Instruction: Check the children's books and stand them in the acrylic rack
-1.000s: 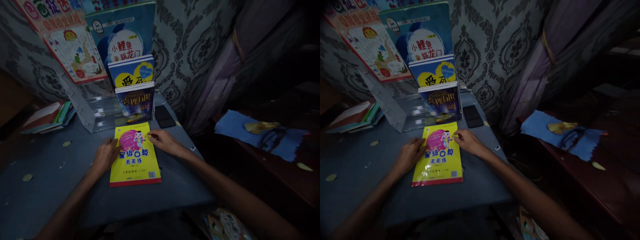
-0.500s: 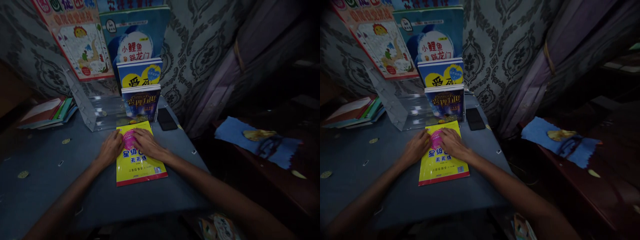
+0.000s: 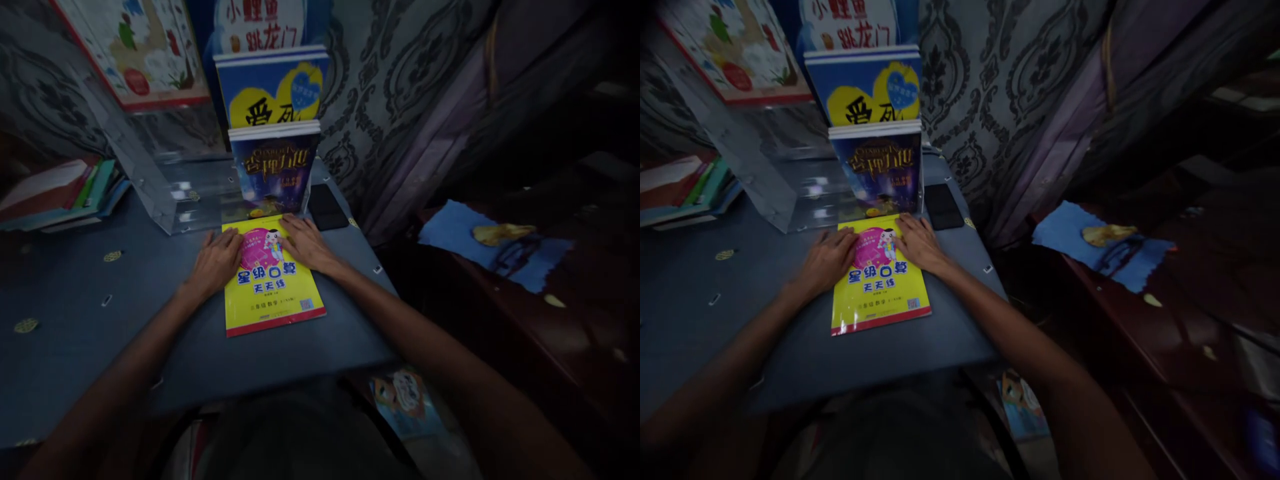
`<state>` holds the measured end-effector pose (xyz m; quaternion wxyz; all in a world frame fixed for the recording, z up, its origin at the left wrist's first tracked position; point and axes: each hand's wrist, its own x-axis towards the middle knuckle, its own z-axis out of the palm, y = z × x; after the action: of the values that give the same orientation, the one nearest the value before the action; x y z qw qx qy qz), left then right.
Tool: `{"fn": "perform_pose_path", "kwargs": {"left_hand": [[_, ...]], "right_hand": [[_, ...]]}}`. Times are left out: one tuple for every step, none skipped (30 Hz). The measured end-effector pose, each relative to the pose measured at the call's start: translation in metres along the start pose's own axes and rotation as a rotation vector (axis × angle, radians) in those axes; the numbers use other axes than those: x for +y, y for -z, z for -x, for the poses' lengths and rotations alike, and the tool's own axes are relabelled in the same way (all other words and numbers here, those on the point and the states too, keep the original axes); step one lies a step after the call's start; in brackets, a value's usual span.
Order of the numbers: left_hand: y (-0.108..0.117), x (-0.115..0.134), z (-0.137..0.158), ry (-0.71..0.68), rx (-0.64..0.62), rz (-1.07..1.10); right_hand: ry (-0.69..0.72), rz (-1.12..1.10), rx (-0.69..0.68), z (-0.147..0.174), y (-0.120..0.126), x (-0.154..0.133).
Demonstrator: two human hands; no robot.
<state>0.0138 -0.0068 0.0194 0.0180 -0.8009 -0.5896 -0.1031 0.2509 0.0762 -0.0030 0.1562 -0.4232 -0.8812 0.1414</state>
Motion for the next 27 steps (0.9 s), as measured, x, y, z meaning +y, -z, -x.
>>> {"fn": "perform_pose_path", "kwargs": {"left_hand": [[-0.001,0.003,0.0,-0.033,-0.01,0.01],[-0.003,0.008,0.001,-0.076,-0.023,0.029],[-0.004,0.014,0.002,-0.127,-0.041,0.054],[-0.005,0.022,0.004,-0.182,-0.061,0.083],[-0.006,0.031,0.007,-0.241,-0.083,0.114],[-0.007,0.04,0.01,-0.303,-0.105,0.146],[-0.007,0.05,0.015,-0.364,-0.126,0.178],[-0.007,0.06,0.019,-0.422,-0.143,0.21],[-0.006,0.069,0.024,-0.471,-0.154,0.242],[-0.005,0.077,0.028,-0.51,-0.16,0.271],[-0.004,0.083,0.032,-0.537,-0.16,0.297],[-0.003,0.087,0.034,-0.552,-0.157,0.319],[-0.002,0.09,0.036,-0.559,-0.151,0.334],[-0.002,0.091,0.037,-0.562,-0.145,0.344],[-0.002,0.092,0.037,-0.563,-0.139,0.347],[-0.002,0.091,0.037,-0.568,-0.134,0.345],[-0.002,0.09,0.036,-0.571,-0.13,0.34],[-0.003,0.089,0.036,-0.573,-0.129,0.334],[-0.003,0.089,0.035,-0.573,-0.131,0.329],[-0.003,0.088,0.035,-0.572,-0.135,0.326],[-0.004,0.088,0.035,-0.567,-0.141,0.326],[-0.004,0.088,0.035,-0.562,-0.148,0.328],[-0.004,0.088,0.034,-0.561,-0.154,0.331],[-0.004,0.088,0.035,-0.562,-0.155,0.334],[-0.005,0.088,0.035,-0.566,-0.153,0.337],[-0.005,0.088,0.035,-0.575,-0.145,0.338],[-0.006,0.089,0.036,-0.587,-0.134,0.338]], "right_hand": [[0.0,-0.003,0.012,0.0,-0.001,-0.001],[-0.003,-0.004,0.018,0.0,-0.002,-0.002],[-0.008,-0.001,0.018,0.0,-0.003,-0.003],[-0.014,0.004,0.016,-0.001,-0.003,-0.004],[-0.02,0.01,0.011,-0.001,-0.003,-0.004],[-0.023,0.014,0.006,-0.001,-0.003,-0.005],[-0.024,0.018,0.003,-0.001,-0.002,-0.005],[-0.023,0.019,0.003,-0.001,-0.002,-0.005],[-0.024,0.02,0.003,0.0,-0.001,-0.005],[-0.022,0.02,0.002,0.0,0.0,-0.006],[-0.021,0.02,0.003,0.001,0.0,-0.006],[-0.02,0.021,0.005,0.001,0.001,-0.006],[-0.02,0.023,0.005,0.001,0.002,-0.007],[-0.022,0.024,0.005,0.001,0.002,-0.007],[-0.024,0.026,0.005,0.001,0.003,-0.008],[-0.026,0.027,0.004,0.001,0.003,-0.009],[-0.03,0.029,0.001,0.002,0.004,-0.009],[-0.032,0.03,-0.003,0.002,0.004,-0.01],[-0.032,0.031,-0.006,0.004,0.004,-0.011],[-0.03,0.032,-0.009,0.006,0.004,-0.011],[-0.023,0.031,-0.011,0.01,0.004,-0.012],[-0.015,0.03,-0.01,0.015,0.003,-0.013],[-0.003,0.027,-0.006,0.022,0.003,-0.014],[0.01,0.024,-0.001,0.029,0.002,-0.015],[0.022,0.02,0.005,0.037,0.002,-0.016],[0.03,0.017,0.01,0.046,0.001,-0.016],[0.034,0.016,0.013,0.055,0.0,-0.017]]}}
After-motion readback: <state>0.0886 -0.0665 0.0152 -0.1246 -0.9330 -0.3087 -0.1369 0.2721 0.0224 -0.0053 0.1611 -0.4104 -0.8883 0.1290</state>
